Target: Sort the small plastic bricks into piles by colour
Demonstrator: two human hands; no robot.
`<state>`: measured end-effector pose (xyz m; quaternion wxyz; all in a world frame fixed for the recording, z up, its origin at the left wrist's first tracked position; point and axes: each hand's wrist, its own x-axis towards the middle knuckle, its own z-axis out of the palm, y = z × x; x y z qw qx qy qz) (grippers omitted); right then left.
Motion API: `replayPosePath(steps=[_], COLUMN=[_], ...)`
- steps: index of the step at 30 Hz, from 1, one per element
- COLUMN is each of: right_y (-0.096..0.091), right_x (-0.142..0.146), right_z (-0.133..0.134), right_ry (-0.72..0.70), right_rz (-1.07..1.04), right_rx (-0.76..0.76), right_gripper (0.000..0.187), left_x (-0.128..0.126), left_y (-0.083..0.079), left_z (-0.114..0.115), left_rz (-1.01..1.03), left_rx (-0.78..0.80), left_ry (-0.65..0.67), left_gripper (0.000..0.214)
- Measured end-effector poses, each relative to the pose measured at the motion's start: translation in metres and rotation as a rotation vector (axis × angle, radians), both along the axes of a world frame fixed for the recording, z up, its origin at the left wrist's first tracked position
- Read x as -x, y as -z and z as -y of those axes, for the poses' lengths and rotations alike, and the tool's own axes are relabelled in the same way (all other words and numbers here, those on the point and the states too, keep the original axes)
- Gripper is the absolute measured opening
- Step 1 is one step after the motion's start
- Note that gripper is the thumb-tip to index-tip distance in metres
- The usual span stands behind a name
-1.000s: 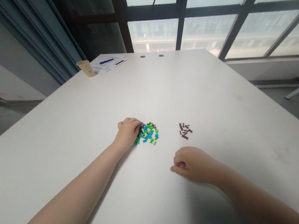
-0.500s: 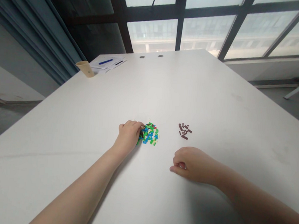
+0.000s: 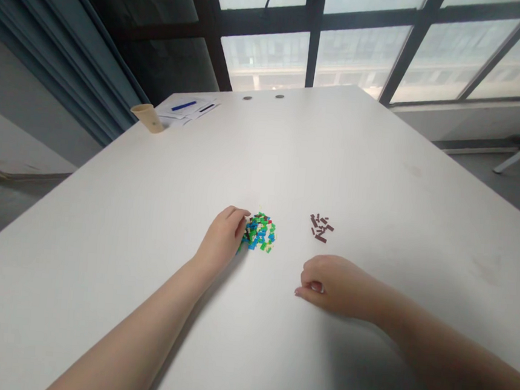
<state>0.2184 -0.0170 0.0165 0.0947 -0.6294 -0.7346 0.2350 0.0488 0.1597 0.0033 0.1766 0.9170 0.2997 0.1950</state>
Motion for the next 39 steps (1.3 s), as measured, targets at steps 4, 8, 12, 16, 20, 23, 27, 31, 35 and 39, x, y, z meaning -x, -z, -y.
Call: replayPosePath(steps=[4, 8, 12, 16, 20, 23, 27, 31, 35, 39], right_y=[0.001, 0.003, 0.007, 0.012, 0.012, 0.01, 0.006, 0.002, 0.0, 0.001], right_x=[0.002, 0.005, 0.009, 0.013, 0.015, 0.015, 0.013, 0.012, 0.012, 0.013], right_z=[-0.001, -0.003, -0.004, -0.005, -0.004, -0.004, -0.004, -0.005, -0.005, -0.005], right_ry=[0.118, 0.225, 0.2, 0.18, 0.203, 0.216, 0.122, 0.037, 0.047, 0.053], right_rz=[-0.084, -0.258, -0.326, -0.349, -0.39, -0.402, -0.448, -0.474, -0.462, -0.459], right_rx=[-0.116, -0.328, -0.515, -0.577, -0.549, -0.518, -0.4, -0.337, -0.357, -0.345], right_gripper=[0.026, 0.011, 0.009, 0.011, 0.011, 0.014, 0.013, 0.015, 0.013, 0.016], left_x=[-0.005, -0.012, -0.013, -0.012, -0.013, -0.012, -0.011, -0.009, -0.009, -0.01], left_y=[-0.005, -0.004, -0.005, -0.006, -0.003, 0.001, 0.004, 0.004, 0.005, 0.007], left_z=[0.027, 0.053, 0.061, 0.06, 0.059, 0.059, 0.06, 0.062, 0.062, 0.063], left_rz=[0.227, 0.386, 0.433, 0.437, 0.427, 0.404, 0.35, 0.295, 0.31, 0.309], left_rx=[0.651, 1.258, 1.493, 1.565, 1.594, 1.651, 1.786, 1.832, 1.835, 1.843], left_ry=[0.081, 0.09, 0.057, 0.093, 0.111, 0.151, 0.204, 0.237, 0.246, 0.242], left_gripper=[0.009, 0.019, 0.026, 0.024, 0.024, 0.026, 0.027, 0.026, 0.025, 0.026])
